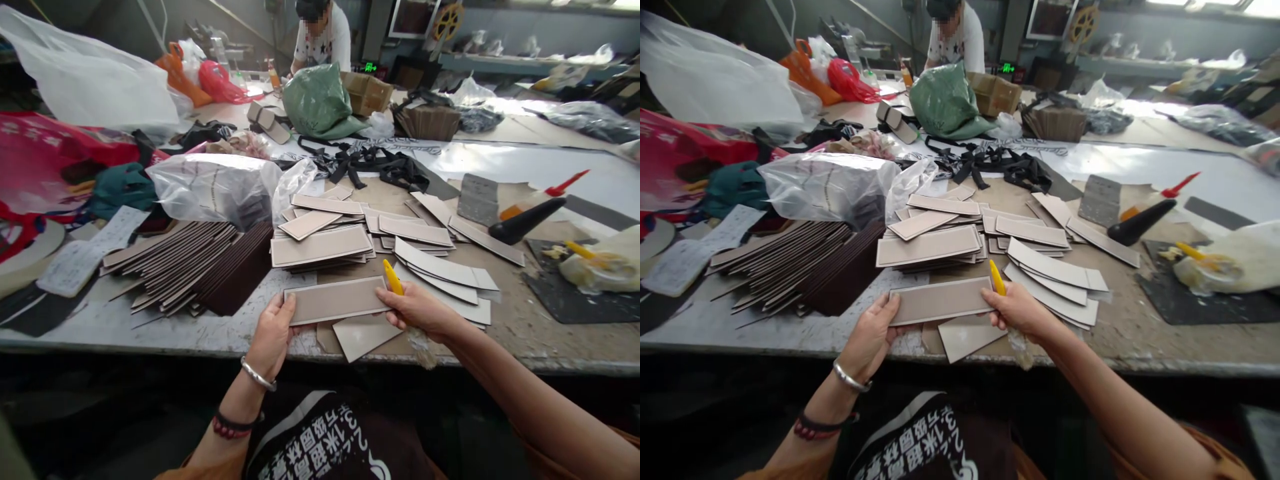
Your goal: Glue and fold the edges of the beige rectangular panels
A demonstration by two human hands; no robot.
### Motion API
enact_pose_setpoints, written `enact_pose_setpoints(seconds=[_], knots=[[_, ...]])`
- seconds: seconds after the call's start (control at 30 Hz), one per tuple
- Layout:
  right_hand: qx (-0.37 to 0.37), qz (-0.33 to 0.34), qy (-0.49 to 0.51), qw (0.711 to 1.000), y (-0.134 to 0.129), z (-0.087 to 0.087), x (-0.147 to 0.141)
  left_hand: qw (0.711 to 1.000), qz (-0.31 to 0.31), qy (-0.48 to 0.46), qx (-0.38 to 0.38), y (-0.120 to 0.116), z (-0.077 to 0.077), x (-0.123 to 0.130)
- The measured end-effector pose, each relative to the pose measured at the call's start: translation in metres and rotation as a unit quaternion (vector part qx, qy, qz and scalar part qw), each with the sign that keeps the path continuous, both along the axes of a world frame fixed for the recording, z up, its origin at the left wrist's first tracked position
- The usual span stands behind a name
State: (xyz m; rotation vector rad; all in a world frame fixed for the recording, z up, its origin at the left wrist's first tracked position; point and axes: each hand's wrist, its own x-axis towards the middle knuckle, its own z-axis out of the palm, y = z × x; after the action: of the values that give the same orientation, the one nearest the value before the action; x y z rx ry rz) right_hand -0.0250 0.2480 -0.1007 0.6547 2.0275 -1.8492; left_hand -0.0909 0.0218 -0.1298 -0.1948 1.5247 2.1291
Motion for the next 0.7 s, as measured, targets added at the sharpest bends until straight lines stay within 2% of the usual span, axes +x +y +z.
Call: enact_pose_setpoints(seconds=[0.13,0.23,0.33,0.43,0.5,0.53,0.6,0.63,0.7], knots=[[0.019,-0.005,-0.011,1.0,0.003,0.004,-0.008,1.0,-0.001,0.01,-0.012,0.003,0.0,-0.008],[0.083,-0.051,-0.012,0.995,0.008,0.008,-0.013,0.999,0.015,0.026,-0.037,0.007,-0.007,-0.012],[0.138,-0.117,0.02,0.983,0.015,0.014,-0.011,0.994,0.03,0.071,-0.078,0.009,-0.017,-0.015],[0.138,-0.133,0.071,0.979,0.024,0.019,-0.001,0.979,0.045,0.122,-0.155,0.005,-0.02,-0.017],[0.137,-0.131,0.103,0.977,0.031,0.022,0.01,0.947,0.052,0.189,-0.255,0.0,-0.017,-0.015],[0.145,-0.131,0.115,0.974,0.036,0.023,0.016,0.916,0.056,0.243,-0.316,-0.002,-0.014,-0.013],[0.181,-0.139,0.132,0.965,0.046,0.026,0.029,0.834,0.047,0.366,-0.41,-0.004,-0.01,-0.005],[0.21,-0.144,0.139,0.957,0.051,0.028,0.036,0.797,0.032,0.418,-0.434,-0.004,-0.009,0.002],[0.288,-0.158,0.146,0.933,0.065,0.03,0.05,0.766,-0.041,0.477,-0.43,-0.001,-0.013,0.017]])
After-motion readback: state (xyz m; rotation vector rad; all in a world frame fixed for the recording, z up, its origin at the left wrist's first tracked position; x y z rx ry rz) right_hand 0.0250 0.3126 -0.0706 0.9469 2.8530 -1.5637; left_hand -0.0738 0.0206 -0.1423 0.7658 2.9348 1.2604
